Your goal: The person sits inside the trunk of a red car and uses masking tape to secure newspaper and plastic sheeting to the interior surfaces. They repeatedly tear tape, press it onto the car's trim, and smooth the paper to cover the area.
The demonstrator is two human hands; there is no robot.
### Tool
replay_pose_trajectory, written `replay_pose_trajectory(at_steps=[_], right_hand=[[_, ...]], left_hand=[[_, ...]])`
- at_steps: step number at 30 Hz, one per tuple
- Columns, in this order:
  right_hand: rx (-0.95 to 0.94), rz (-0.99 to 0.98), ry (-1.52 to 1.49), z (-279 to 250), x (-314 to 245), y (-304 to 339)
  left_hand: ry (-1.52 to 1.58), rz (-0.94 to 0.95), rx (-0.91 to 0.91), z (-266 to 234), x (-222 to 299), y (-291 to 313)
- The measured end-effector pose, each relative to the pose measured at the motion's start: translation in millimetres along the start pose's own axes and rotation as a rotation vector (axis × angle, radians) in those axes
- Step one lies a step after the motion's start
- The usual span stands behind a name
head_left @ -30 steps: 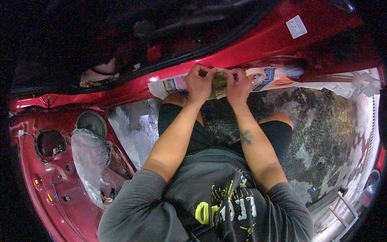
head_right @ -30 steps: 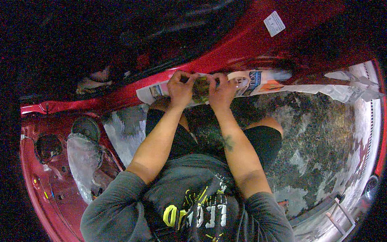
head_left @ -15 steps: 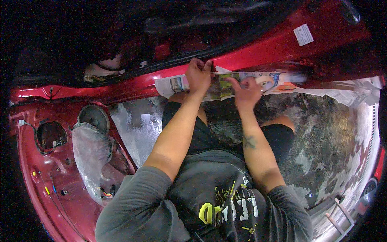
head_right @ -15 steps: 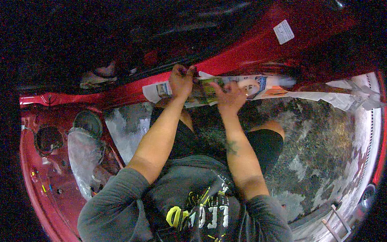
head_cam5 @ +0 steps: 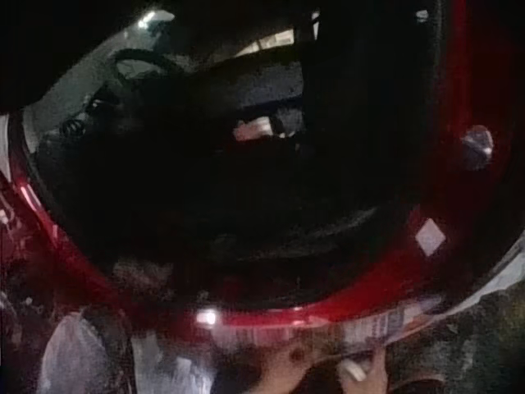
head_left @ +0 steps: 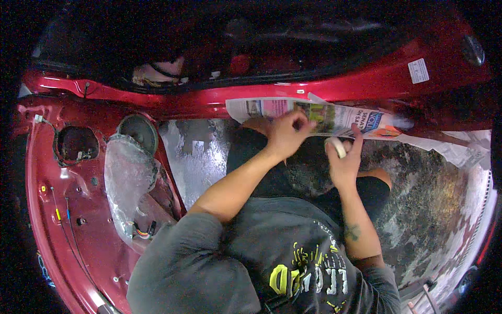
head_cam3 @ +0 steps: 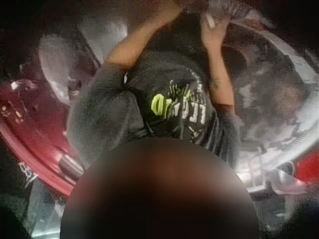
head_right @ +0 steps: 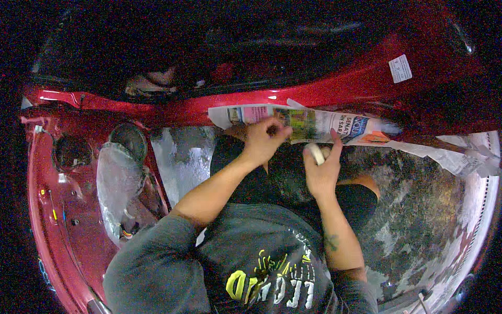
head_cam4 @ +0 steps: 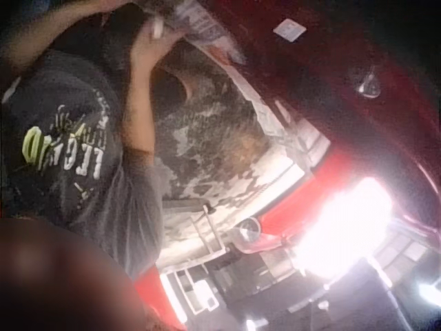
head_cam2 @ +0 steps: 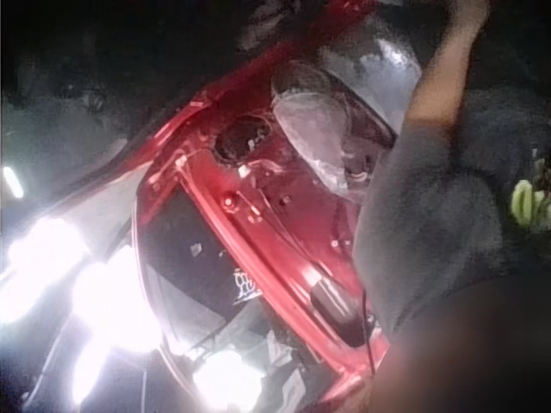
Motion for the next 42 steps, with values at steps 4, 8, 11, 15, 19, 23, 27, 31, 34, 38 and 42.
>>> replay_pose_trajectory(at_steps=[4,8,11,15,19,23,27,31,34,38,42], right_hand=[[-0.264,-0.031,-0.276,6.4,10.0,25.7],[-0.374,-0.068,-0.388,18.1,19.8,32.5],[-0.355,-0.167,-0.272,19.0,17.6,34.3],[-0.304,-0.220,-0.039,13.3,14.0,32.2],[-0.267,-0.235,0.014,11.2,15.2,32.2],[-0.287,-0.182,-0.010,11.4,20.0,39.6],[-0.331,-0.197,0.023,3.1,23.3,43.7],[-0.349,-0.227,0.077,-0.2,20.7,44.2],[-0.443,-0.195,0.043,0.8,13.7,46.6],[-0.449,-0.226,0.044,0.9,6.7,48.2],[-0.399,-0.235,0.059,-3.6,10.6,41.4]], left_hand=[[0.148,-0.057,-0.149,-14.6,8.4,41.9],[-0.008,0.275,-0.180,-28.4,18.8,40.6],[-0.072,0.350,-0.242,-28.8,22.0,34.8],[-0.062,0.362,-0.266,-18.8,19.5,35.0],[-0.019,0.401,-0.261,-9.0,13.4,40.5],[0.043,0.306,-0.277,-3.5,5.1,50.4],[0.069,0.199,-0.313,2.8,-2.5,61.9],[0.157,0.192,-0.369,-1.3,-4.4,59.7],[0.007,0.174,-0.353,-13.5,-0.5,51.3],[-0.078,0.276,-0.265,-15.7,10.6,55.2],[-0.126,0.334,-0.190,-6.0,11.4,62.6]])
Point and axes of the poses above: each hand's wrist, its own y-axis away from the middle knuckle, its own z-axis out of the palm, x = y × z, the point moved 2 cm from there along -y, towards the middle knuckle, and after that the axes turned 7 degrees about x, right-handed, at the moved point
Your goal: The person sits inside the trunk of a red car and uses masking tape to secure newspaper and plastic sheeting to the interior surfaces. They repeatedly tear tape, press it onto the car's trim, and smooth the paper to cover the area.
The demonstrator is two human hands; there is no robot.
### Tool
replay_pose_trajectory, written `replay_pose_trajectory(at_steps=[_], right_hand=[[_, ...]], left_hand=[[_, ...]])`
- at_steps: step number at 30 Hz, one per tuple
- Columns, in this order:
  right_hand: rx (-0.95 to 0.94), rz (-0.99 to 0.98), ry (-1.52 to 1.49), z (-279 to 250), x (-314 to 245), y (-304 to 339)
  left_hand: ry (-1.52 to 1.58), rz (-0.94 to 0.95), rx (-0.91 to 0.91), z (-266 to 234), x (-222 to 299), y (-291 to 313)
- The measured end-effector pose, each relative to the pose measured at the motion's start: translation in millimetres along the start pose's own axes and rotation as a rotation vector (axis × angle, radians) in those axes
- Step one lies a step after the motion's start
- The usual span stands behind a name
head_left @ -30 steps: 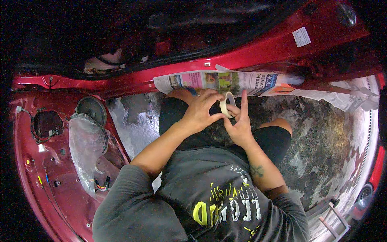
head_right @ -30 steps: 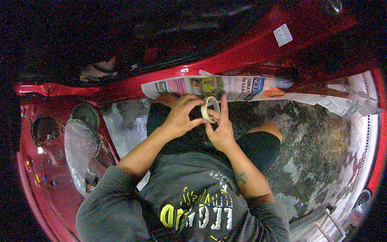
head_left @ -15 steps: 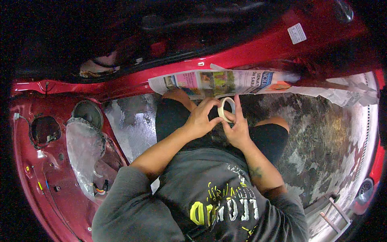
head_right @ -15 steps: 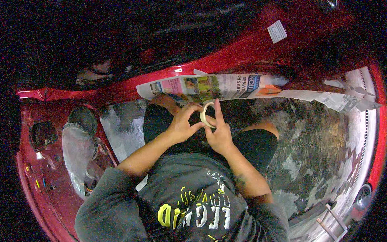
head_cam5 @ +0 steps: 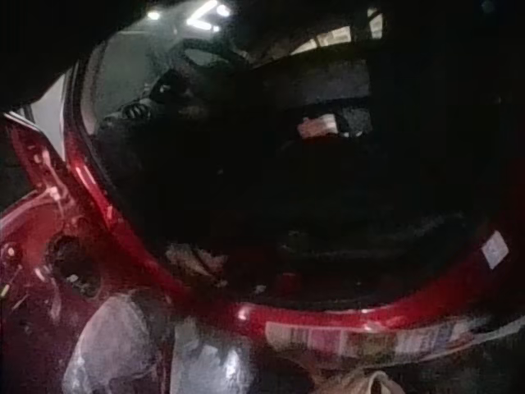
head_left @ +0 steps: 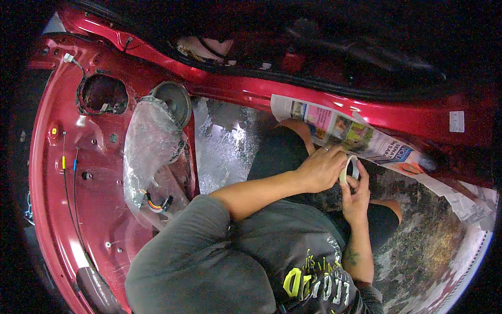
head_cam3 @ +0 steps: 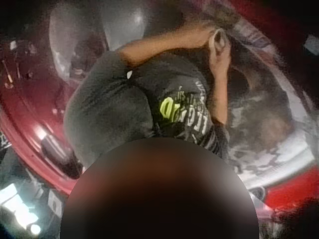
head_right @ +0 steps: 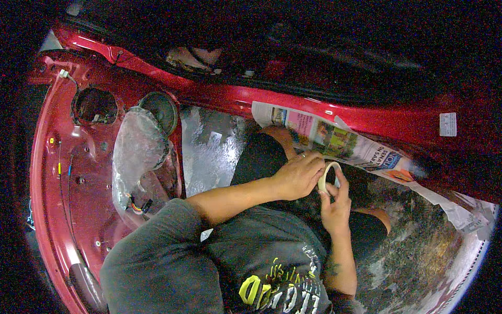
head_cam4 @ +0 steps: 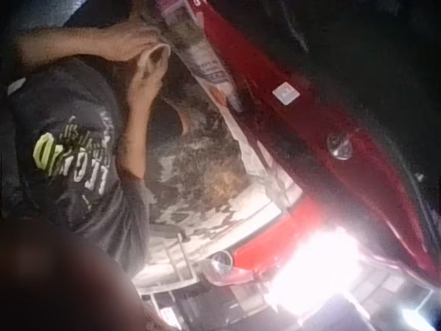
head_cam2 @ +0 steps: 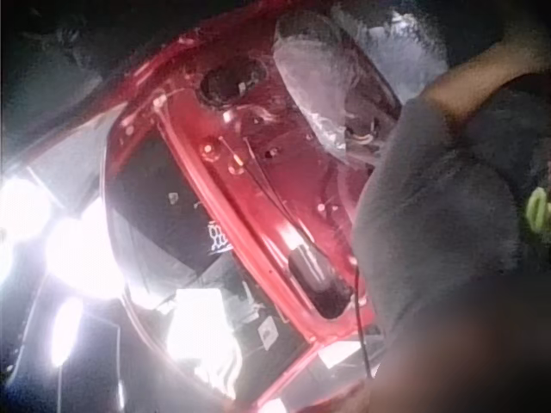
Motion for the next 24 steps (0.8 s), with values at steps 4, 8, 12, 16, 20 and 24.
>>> replay_pose_trajectory(at_steps=[4,8,12,16,20,24], right_hand=[[0.006,-0.087,0.146,-2.9,10.6,-6.5],[-0.031,-0.046,0.072,-10.7,-0.5,-2.8],[0.031,-0.047,-0.463,-30.7,-31.8,5.0],[0.138,0.015,0.461,-41.6,-28.5,-17.6],[0.234,0.015,0.331,-46.8,-5.9,-27.2],[1.130,0.044,0.284,-80.6,13.7,-39.5]], left_hand=[[0.177,-0.039,-0.063,-1.2,-10.4,-5.7],[0.359,-0.114,-0.249,-26.8,-15.3,-19.6],[0.550,-0.330,-0.374,-46.2,-9.6,-28.1],[0.341,-0.357,-0.226,-47.6,-0.5,-25.6],[0.290,-0.193,-0.039,-43.7,18.7,-15.5],[0.261,-0.237,0.332,-65.6,3.0,-8.9]])
Point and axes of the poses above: each hand's wrist, its own y-axis away from the middle knuckle, its own z-axis out of the palm, x = y × z, the point moved 2 cm from there along -y, towards the middle knuckle, and after that the axes turned 7 degrees about x, right-handed, at the moved point
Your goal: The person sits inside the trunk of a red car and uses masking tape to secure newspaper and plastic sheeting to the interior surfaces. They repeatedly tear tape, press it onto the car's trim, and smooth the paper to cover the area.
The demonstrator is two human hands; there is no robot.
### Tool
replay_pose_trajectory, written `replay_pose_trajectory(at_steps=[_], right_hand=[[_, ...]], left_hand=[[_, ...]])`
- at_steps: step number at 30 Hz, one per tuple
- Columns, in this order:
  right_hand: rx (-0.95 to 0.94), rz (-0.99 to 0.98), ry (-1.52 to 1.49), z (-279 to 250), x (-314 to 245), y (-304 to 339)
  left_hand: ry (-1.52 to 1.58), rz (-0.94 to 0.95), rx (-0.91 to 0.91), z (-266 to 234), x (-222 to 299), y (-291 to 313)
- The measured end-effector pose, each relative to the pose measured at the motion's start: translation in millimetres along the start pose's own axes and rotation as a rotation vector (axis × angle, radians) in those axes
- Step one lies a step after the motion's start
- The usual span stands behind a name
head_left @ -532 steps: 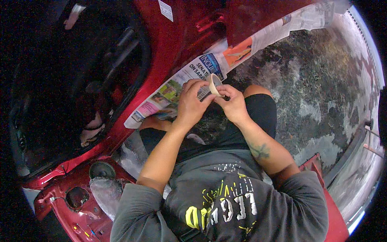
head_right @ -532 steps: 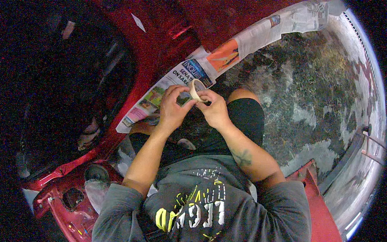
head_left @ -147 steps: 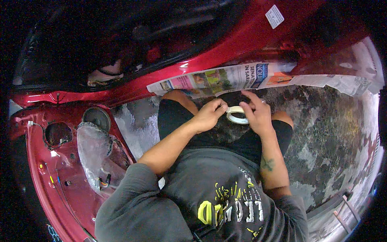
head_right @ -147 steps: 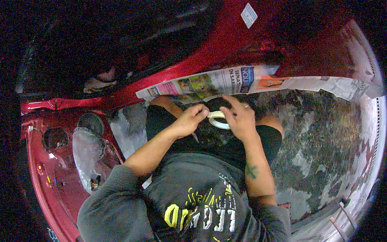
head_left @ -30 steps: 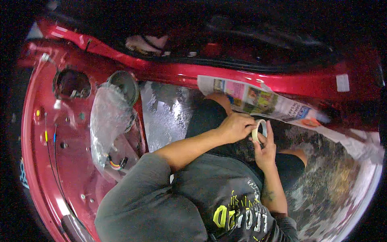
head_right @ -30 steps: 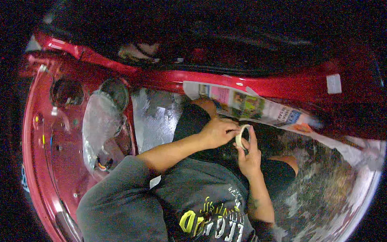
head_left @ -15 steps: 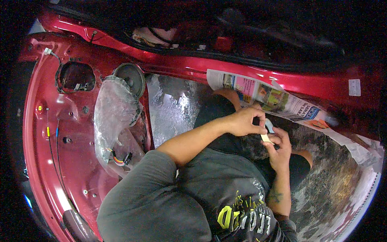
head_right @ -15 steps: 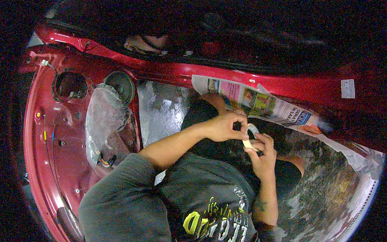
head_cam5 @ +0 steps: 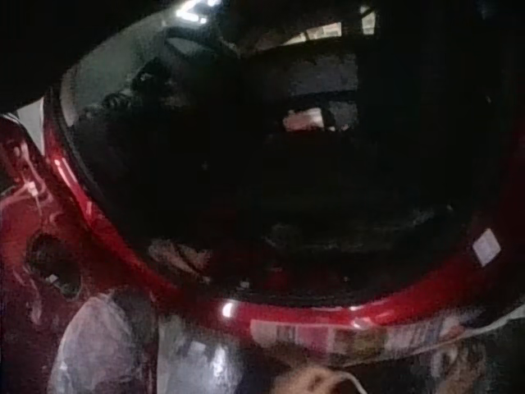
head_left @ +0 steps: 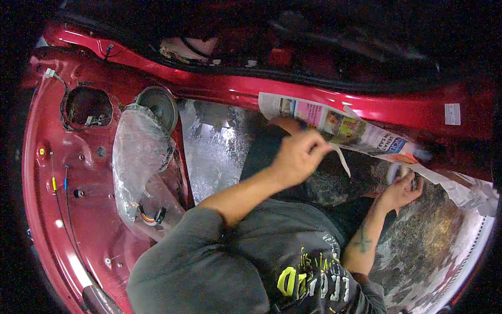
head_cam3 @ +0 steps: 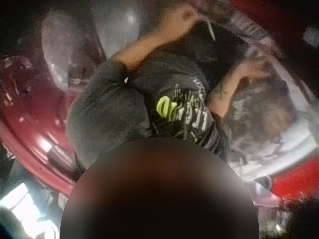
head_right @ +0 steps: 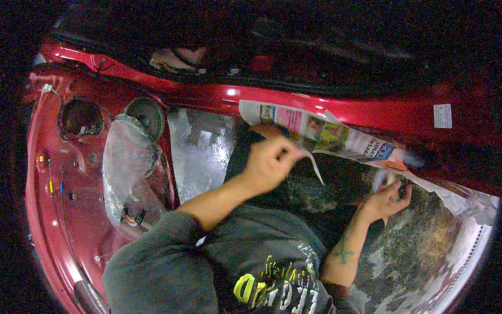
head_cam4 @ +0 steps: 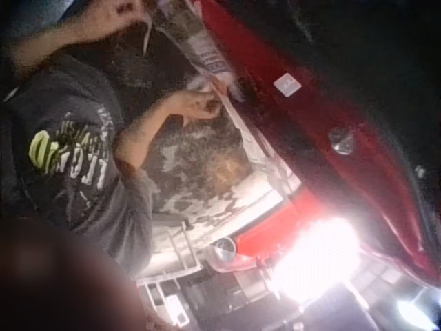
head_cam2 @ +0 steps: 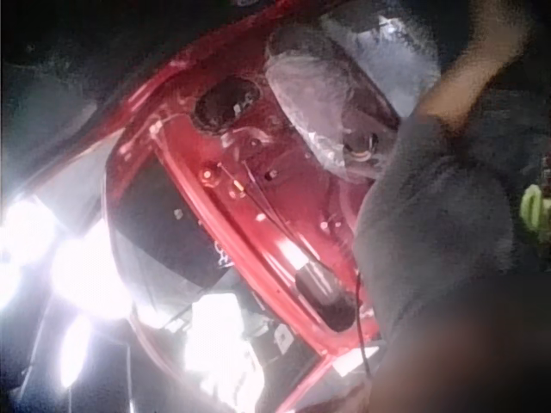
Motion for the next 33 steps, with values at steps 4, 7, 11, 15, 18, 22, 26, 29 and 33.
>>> replay_pose_trajectory(at_steps=[4,7,11,15,18,22,26,29,33], right_hand=[[-0.261,-0.141,-0.083,29.3,-12.2,28.6],[-0.700,-0.702,-0.119,87.0,-44.3,85.4],[-0.906,-0.966,-0.037,164.2,-73.5,124.3],[-0.936,-1.048,0.187,192.2,-91.3,142.4],[-0.966,-1.002,0.372,195.8,-97.4,151.1],[-0.975,-0.970,0.391,196.5,-100.9,156.6],[-0.988,-0.965,0.428,198.8,-103.5,157.1],[-1.013,-1.008,0.478,199.5,-107.6,155.4],[-1.038,-0.990,0.428,197.8,-112.5,150.8]], left_hand=[[-0.050,-0.174,0.035,-62.0,-79.5,-54.2],[-0.050,-0.238,0.050,-74.1,-137.3,-77.2],[-0.082,-0.225,0.106,-66.8,-169.4,-85.1],[-0.063,-0.262,0.238,-63.6,-167.7,-84.6],[-0.128,-0.245,0.256,-63.4,-165.1,-90.6],[-0.098,-0.190,0.216,-62.6,-164.5,-98.2],[0.269,-0.414,0.229,-67.8,-167.1,-100.5],[0.380,-0.432,0.122,-71.9,-164.4,-107.0],[0.044,-0.433,-0.052,-72.1,-162.6,-119.1]])
Point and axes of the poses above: each hand's wrist, its own y-axis away from the middle knuckle, its own z-axis out of the palm, x = y × z, the point moved 2 cm from there along -y, towards the middle knuckle, and after that the axes turned 7 degrees about x, right-handed, at the moved point
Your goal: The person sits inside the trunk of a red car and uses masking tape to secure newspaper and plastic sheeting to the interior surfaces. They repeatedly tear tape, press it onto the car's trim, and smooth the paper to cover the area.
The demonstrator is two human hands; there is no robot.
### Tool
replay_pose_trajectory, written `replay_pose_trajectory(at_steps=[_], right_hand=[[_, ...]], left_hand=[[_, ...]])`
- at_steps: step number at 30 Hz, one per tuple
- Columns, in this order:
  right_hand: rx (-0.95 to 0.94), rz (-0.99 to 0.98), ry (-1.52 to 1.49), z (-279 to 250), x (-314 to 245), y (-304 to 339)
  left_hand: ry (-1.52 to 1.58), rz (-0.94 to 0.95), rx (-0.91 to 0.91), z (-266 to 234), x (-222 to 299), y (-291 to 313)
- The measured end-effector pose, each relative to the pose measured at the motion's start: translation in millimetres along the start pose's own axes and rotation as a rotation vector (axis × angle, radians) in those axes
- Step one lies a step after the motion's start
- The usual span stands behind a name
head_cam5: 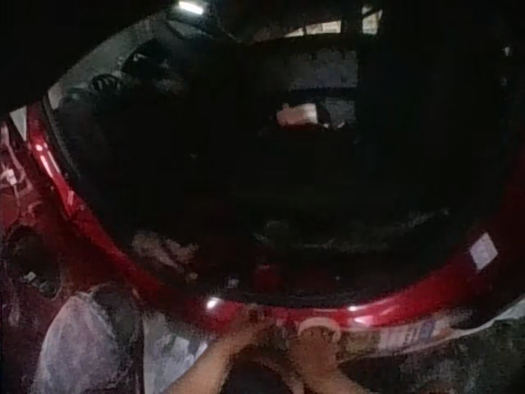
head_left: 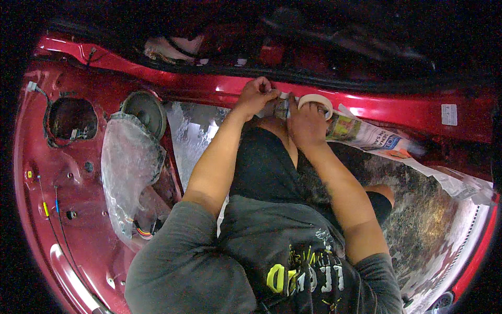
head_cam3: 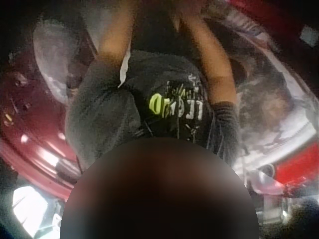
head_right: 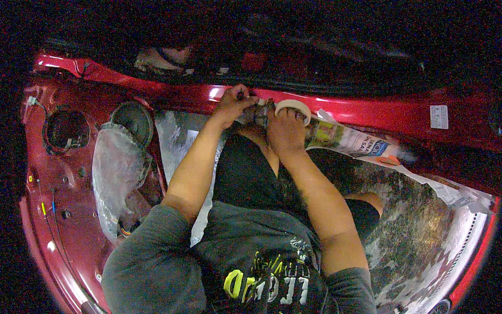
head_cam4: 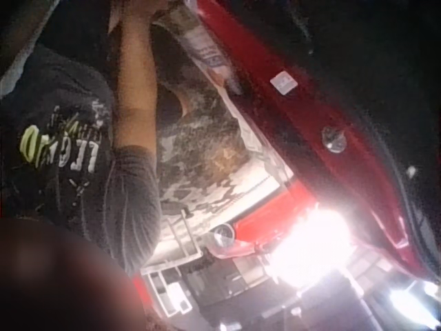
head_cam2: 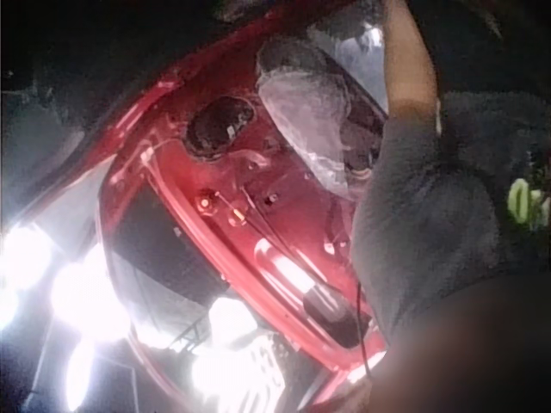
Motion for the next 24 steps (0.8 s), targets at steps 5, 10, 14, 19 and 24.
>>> replay_pose_trajectory(at_steps=[5,10,14,19,24], right_hand=[[-0.031,-0.026,0.012,-0.1,1.3,1.3],[-0.053,-0.014,-0.013,2.1,2.5,0.8],[-0.075,-0.008,-0.002,1.4,2.5,0.1],[-0.022,-0.008,-0.001,-1.9,2.0,0.6],[-0.077,-0.032,-0.001,1.3,4.9,1.2]], left_hand=[[0.591,-0.126,0.028,-1.9,0.1,2.5],[0.757,-0.125,-0.092,3.3,-3.0,6.7],[0.164,-0.029,0.150,15.8,-7.0,-3.5],[-0.049,0.072,0.382,28.0,0.3,1.2],[0.851,-0.189,0.117,26.4,12.2,11.8]])
Point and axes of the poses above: each hand's wrist, its own y-axis away from the middle knuckle, its own z-axis out of the palm, x = y × z, the point moved 2 cm from there along -y, towards the middle knuckle, and after that the axes turned 7 degrees about x, right-handed, at the moved point
